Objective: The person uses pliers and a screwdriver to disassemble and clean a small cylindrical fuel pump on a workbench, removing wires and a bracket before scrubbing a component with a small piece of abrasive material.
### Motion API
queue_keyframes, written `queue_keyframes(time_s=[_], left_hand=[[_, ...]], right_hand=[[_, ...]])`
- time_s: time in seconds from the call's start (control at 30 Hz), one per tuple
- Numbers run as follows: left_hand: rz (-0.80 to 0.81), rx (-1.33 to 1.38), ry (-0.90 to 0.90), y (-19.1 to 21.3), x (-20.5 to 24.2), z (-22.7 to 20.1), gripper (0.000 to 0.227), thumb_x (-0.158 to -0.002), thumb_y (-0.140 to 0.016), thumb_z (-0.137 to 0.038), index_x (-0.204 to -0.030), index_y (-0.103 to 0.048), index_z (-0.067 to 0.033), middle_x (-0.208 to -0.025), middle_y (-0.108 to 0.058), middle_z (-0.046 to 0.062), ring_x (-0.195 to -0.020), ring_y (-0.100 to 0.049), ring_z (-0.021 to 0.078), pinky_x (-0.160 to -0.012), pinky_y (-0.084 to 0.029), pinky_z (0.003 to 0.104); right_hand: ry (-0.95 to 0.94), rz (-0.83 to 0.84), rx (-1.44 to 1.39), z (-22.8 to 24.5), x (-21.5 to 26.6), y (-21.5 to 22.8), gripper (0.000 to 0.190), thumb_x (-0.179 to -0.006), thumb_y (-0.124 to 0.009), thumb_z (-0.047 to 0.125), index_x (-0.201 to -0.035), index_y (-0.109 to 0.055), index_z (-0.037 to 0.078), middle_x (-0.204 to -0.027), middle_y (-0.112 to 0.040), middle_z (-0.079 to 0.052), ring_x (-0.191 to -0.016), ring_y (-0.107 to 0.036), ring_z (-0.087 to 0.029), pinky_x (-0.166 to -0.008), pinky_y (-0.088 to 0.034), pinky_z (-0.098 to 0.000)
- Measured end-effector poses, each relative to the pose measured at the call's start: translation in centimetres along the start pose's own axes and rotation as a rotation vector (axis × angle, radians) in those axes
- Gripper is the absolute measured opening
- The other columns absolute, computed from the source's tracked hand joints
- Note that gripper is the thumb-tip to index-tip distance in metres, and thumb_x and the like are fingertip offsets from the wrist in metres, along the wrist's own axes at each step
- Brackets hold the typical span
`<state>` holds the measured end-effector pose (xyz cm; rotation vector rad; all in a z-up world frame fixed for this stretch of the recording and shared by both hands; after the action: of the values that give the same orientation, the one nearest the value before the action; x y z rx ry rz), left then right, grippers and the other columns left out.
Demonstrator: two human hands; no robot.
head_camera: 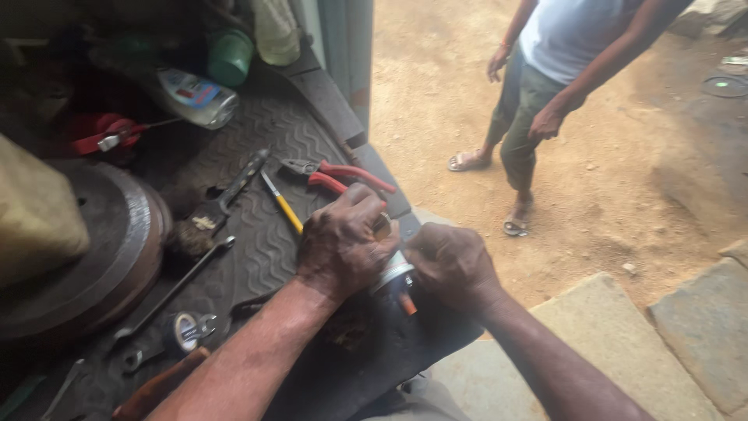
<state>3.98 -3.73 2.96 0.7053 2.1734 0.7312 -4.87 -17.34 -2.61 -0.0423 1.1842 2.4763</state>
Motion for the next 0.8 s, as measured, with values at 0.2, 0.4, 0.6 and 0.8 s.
queue_keyframes(time_s=[0.2,0.4,0.6,0.8], left_hand=[[-0.016,-0.034,-0.014,-0.5,0.3,-0.3,0.018,-0.075,-0.075,-0.021,-0.081,-0.066,-0.0066,-0.093,-0.067,0.011,-0.082,-0.07,0.0347,-0.069,-0.056,0.046],[0.058,-0.056,0.063,-0.6,0.8,0.4,0.017,-0.083,-0.076,-0.023,-0.083,-0.067,-0.008,-0.092,-0.068,0.01,-0.083,-0.07,0.0342,-0.072,-0.056,0.046],[-0.012,-0.007,0.006,0.0,0.4,0.0,0.02,-0.077,-0.076,-0.022,-0.088,-0.068,-0.0069,-0.095,-0.068,0.01,-0.081,-0.071,0.034,-0.069,-0.057,0.045],[0.02,-0.031,0.04,-0.4,0.1,0.1,0.017,-0.078,-0.075,-0.021,-0.082,-0.066,-0.0067,-0.093,-0.067,0.01,-0.08,-0.072,0.0333,-0.069,-0.057,0.046]], right_hand=[[-0.1,0.052,0.034,-0.8,-0.6,0.1,0.022,-0.083,-0.073,0.027,-0.079,-0.072,0.005,-0.074,-0.073,-0.017,-0.069,-0.073,-0.033,-0.066,-0.057,-0.0426],[-0.091,0.128,0.075,-0.2,-1.2,-0.8,0.024,-0.079,-0.073,0.031,-0.078,-0.075,0.006,-0.074,-0.073,-0.017,-0.069,-0.073,-0.034,-0.067,-0.056,-0.0449],[-0.159,0.172,0.059,-0.2,-1.6,-0.8,0.026,-0.081,-0.072,0.031,-0.078,-0.074,0.006,-0.073,-0.073,-0.016,-0.069,-0.073,-0.033,-0.067,-0.057,-0.0446],[-0.08,0.118,0.027,-0.2,-1.8,0.0,0.023,-0.081,-0.072,0.028,-0.076,-0.073,0.005,-0.072,-0.073,-0.015,-0.069,-0.073,-0.032,-0.067,-0.056,-0.0441]])
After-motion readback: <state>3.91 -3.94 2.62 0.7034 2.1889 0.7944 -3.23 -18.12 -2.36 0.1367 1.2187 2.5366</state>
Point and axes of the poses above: each hand's wrist, its own x-axis away from the middle knuckle, its own y-axis out of the back of the hand, z = x × y, the point moved 6 cm from there along -x, towards the middle knuckle
